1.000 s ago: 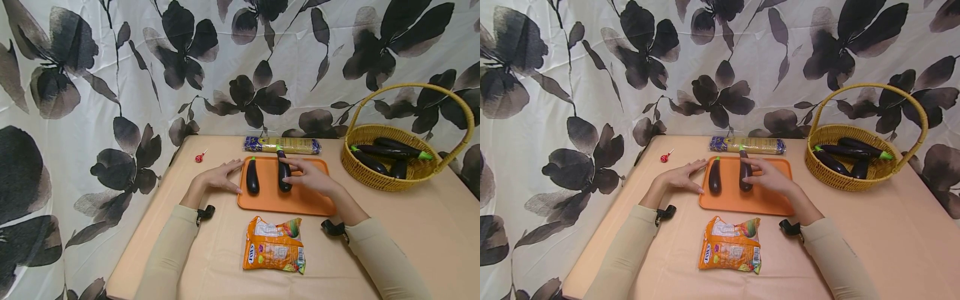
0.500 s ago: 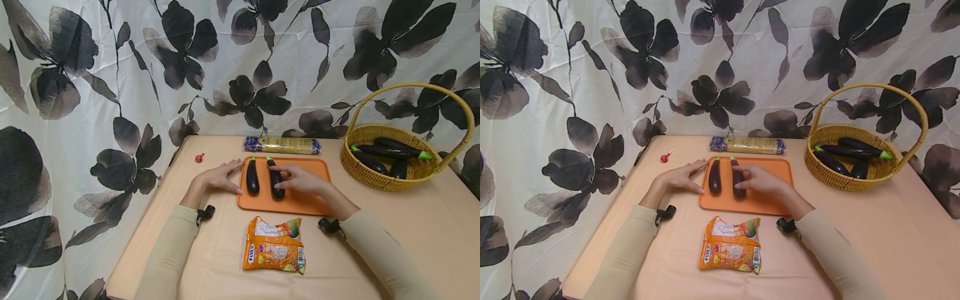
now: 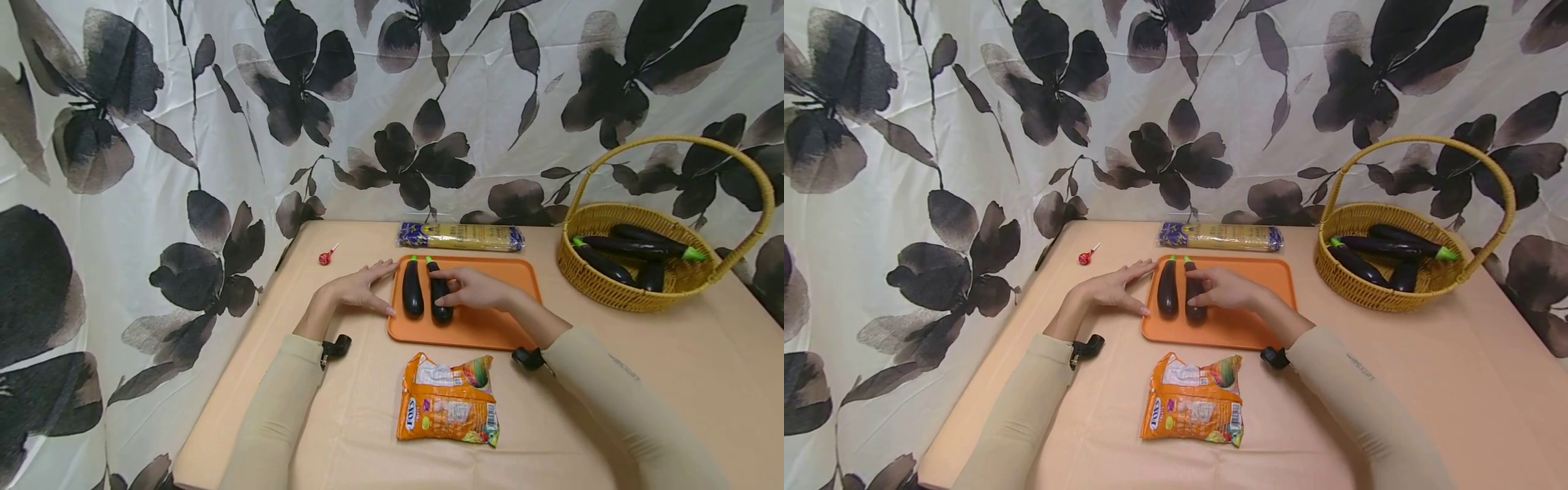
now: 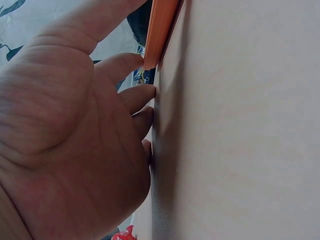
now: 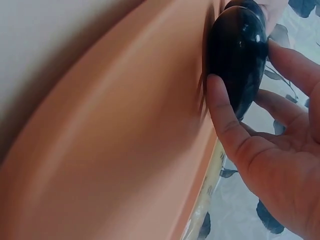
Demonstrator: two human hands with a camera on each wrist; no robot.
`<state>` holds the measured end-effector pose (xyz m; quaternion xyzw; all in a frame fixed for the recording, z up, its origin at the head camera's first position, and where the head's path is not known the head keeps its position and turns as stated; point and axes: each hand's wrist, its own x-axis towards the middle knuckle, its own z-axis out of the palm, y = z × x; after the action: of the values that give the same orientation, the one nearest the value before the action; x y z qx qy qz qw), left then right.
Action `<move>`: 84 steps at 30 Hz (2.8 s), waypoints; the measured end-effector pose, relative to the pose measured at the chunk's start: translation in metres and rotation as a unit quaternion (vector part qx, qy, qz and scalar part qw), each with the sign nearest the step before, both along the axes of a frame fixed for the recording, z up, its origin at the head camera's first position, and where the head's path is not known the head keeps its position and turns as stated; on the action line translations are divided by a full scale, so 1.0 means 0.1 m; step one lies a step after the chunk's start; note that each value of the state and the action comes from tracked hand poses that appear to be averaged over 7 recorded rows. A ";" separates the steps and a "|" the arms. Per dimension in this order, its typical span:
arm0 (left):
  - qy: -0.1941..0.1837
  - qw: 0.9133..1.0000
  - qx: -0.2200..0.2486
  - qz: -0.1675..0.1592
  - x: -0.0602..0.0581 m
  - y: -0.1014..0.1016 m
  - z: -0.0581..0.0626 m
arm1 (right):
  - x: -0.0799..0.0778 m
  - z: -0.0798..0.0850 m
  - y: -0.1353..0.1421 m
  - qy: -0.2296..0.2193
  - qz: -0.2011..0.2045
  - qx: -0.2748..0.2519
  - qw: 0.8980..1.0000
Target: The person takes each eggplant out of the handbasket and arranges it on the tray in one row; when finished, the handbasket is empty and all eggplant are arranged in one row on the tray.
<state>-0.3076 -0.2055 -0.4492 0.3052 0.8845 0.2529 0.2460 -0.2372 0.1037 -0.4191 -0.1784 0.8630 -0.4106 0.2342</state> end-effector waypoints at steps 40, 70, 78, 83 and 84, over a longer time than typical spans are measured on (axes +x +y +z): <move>-0.009 1.000 0.008 -0.003 0.00 -0.02 0.01 | -0.07 -0.05 -0.15 0.003 0.008 -0.012 1.000; -0.008 1.000 0.012 -0.004 -0.02 -0.01 -0.01 | 0.14 0.19 0.06 0.104 -0.017 -0.029 0.994; -0.008 1.000 0.010 -0.004 -0.02 -0.02 -0.01 | 0.34 0.30 0.33 0.193 -0.058 -0.043 0.979; -0.008 1.000 0.011 -0.004 -0.01 -0.01 0.00 | 0.40 0.33 0.46 0.221 -0.074 -0.058 0.971; -0.007 1.000 0.011 -0.003 -0.01 0.00 0.00 | 0.41 0.33 0.48 0.229 -0.075 -0.061 0.969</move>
<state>-0.3088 -0.2059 -0.4496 0.3089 0.8790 0.2637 0.2501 -0.1962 0.1513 -0.3860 -0.2159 0.8779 -0.4273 -0.0122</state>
